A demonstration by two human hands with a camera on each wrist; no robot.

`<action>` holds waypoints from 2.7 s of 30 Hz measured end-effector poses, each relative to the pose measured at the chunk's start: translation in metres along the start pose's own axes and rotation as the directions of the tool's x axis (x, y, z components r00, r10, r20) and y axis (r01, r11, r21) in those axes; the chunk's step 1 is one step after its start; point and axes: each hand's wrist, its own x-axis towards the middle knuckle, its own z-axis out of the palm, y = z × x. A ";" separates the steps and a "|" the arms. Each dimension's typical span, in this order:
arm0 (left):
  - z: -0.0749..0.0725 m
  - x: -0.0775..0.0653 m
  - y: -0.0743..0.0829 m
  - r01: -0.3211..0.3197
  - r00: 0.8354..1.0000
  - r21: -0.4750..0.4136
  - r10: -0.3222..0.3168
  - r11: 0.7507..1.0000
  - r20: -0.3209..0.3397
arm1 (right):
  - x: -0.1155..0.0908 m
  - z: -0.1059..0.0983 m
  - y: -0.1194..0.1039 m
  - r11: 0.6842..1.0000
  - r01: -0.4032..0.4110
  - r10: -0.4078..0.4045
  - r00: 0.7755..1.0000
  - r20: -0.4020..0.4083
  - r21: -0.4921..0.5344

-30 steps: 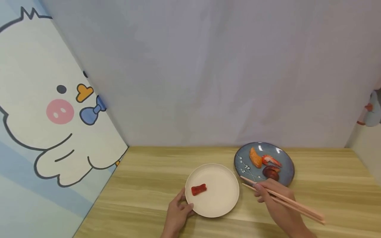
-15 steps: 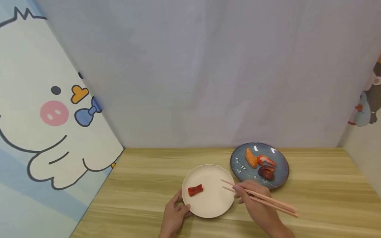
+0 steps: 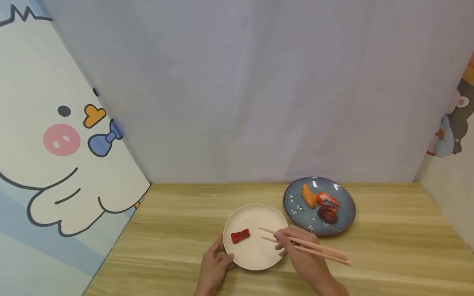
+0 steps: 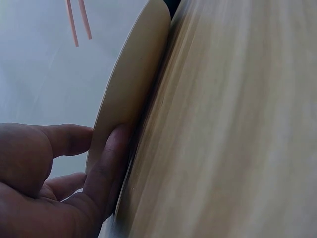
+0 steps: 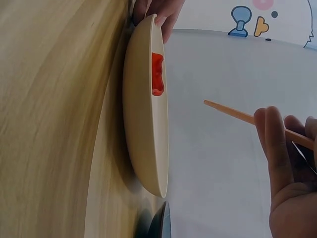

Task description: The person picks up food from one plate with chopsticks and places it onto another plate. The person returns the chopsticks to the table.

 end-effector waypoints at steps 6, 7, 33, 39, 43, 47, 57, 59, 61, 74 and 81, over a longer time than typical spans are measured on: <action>0.000 0.000 -0.001 0.007 1.000 0.004 -0.007 1.000 0.000 | -0.001 0.008 0.002 1.000 -0.014 0.014 1.000 0.008 0.024; 0.000 0.000 -0.001 0.007 1.000 0.004 -0.007 1.000 0.001 | -0.002 0.009 0.002 1.000 -0.015 0.014 1.000 0.009 0.027; -0.002 -0.002 0.001 -0.004 1.000 -0.037 0.004 0.999 0.013 | -0.002 0.025 0.003 0.991 -0.079 0.072 0.995 0.069 0.106; -0.003 -0.003 0.001 -0.012 1.000 -0.030 0.012 0.999 0.018 | -0.003 0.028 0.007 0.984 -0.120 0.111 0.991 0.072 0.133; -0.003 -0.002 0.002 -0.006 1.000 -0.040 0.007 0.999 0.020 | -0.003 0.031 0.009 0.979 -0.140 0.131 0.989 0.072 0.145; -0.003 -0.002 0.002 -0.001 1.000 -0.032 0.001 0.999 0.016 | -0.002 0.035 0.011 0.975 -0.158 0.147 0.986 0.083 0.158; -0.001 -0.002 0.000 0.027 1.000 -0.019 -0.027 0.999 0.006 | -0.003 0.046 0.011 0.958 -0.241 0.231 0.970 0.078 0.157; 0.000 -0.003 -0.001 0.030 1.000 -0.020 -0.030 0.999 0.006 | -0.004 0.048 0.010 0.954 -0.260 0.249 0.965 0.086 0.152; 0.000 -0.003 -0.002 0.028 1.000 -0.022 -0.028 0.999 0.005 | -0.004 0.050 0.009 0.951 -0.273 0.261 0.961 0.094 0.148; 0.000 -0.005 0.002 -0.003 1.000 -0.058 0.004 0.998 0.014 | 0.001 0.061 0.009 0.937 -0.314 0.305 0.949 0.077 0.153; -0.002 -0.005 -0.001 -0.006 1.000 -0.074 0.007 0.997 0.016 | 0.001 0.066 0.013 0.938 -0.305 0.293 0.952 0.090 0.167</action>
